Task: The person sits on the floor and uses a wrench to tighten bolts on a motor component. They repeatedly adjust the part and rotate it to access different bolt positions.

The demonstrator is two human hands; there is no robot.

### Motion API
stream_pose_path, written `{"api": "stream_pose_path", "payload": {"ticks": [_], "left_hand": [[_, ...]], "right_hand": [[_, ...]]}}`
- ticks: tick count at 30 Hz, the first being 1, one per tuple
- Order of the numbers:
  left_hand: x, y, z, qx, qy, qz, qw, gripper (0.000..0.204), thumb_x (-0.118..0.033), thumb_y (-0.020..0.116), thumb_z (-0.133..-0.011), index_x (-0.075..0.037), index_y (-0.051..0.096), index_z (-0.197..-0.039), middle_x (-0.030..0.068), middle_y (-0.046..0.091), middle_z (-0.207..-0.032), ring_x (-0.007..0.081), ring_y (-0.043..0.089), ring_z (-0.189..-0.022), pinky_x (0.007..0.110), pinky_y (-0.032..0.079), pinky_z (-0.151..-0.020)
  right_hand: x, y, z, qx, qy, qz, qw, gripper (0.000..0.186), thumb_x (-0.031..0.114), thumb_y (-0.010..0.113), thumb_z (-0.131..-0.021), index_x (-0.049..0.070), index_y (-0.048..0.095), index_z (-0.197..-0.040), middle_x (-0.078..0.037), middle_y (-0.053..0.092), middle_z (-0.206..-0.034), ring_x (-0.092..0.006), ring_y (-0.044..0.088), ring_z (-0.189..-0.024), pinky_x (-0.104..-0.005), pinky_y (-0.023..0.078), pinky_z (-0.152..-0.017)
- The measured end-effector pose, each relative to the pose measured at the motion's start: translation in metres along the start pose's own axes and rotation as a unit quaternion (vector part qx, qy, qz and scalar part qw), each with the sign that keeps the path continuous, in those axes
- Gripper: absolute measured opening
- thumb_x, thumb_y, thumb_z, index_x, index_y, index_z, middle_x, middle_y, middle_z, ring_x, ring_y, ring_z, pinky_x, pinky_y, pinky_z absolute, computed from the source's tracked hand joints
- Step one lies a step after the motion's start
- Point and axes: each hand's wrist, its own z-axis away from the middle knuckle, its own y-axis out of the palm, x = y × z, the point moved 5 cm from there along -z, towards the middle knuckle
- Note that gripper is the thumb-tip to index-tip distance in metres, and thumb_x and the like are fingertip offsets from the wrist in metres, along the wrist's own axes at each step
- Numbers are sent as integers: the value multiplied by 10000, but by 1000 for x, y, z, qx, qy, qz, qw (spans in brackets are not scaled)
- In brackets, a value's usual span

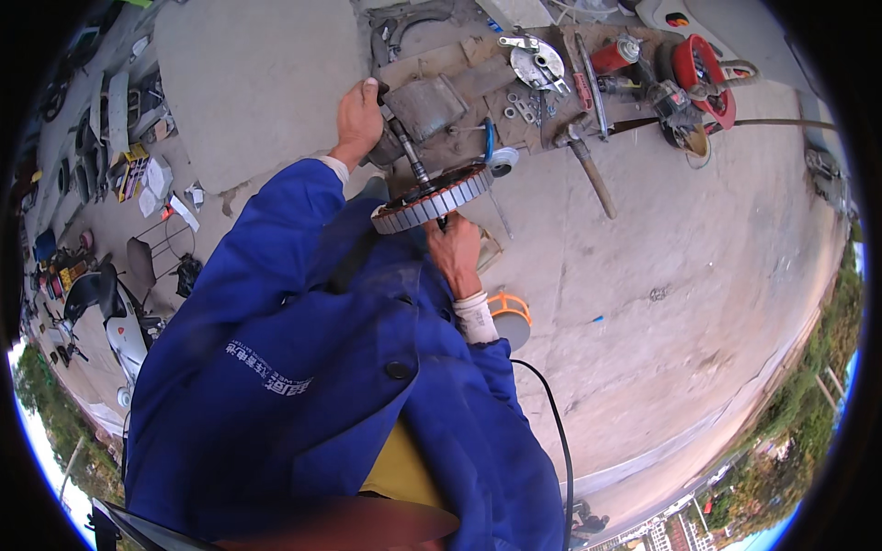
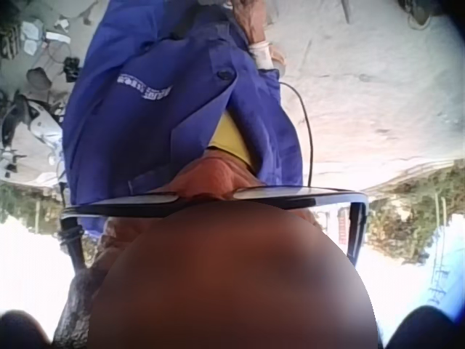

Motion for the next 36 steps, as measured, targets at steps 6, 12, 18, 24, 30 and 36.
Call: {"api": "stream_pose_path", "payload": {"ticks": [6,12,18,24,30,36], "left_hand": [[-1,-3,3,3,2,29,1000,493,-405,384,-1062,-17,688,-1038,275,697,-980,505,633,-973,560,481,-843],[3,-2,8,-6,9,69,998,509,-412,375,-1062,-12,686,-1021,281,692,-983,510,626,-969,554,478,-846],[1,-4,13,-2,-3,76,997,539,-438,363,-1061,-9,681,-990,283,684,-978,514,617,-968,559,472,-837],[-4,-13,18,-3,-11,79,997,538,-462,378,-1054,-25,685,-995,271,687,-955,507,626,-945,565,478,-815],[-11,-22,24,14,-32,57,998,516,-467,433,-1050,-14,680,-1055,278,691,-959,496,641,-945,517,499,-816],[-8,-22,25,14,-16,70,997,493,-475,469,-1028,-35,691,-1028,277,698,-932,499,648,-920,563,497,-801]], "right_hand": [[1,0,-4,-13,-10,6,1000,264,258,713,-854,16,712,-960,-239,677,-772,-465,660,-732,-514,521,-676],[8,-4,-9,-13,-2,23,1000,274,281,710,-846,14,709,-910,-239,664,-725,-459,655,-696,-512,515,-651],[7,-4,-15,-4,-10,37,999,255,243,697,-836,-8,699,-877,-245,664,-730,-459,654,-704,-509,515,-657],[1,-5,-14,6,-8,24,1000,261,244,690,-841,-16,694,-861,-239,670,-732,-448,666,-711,-490,523,-657],[2,-8,-13,29,4,25,999,242,241,687,-855,2,705,-889,-229,694,-769,-441,682,-750,-476,533,-678],[-3,-4,-14,45,-13,-71,996,151,133,656,-854,29,722,-941,-209,720,-817,-415,702,-802,-448,545,-715]]}}
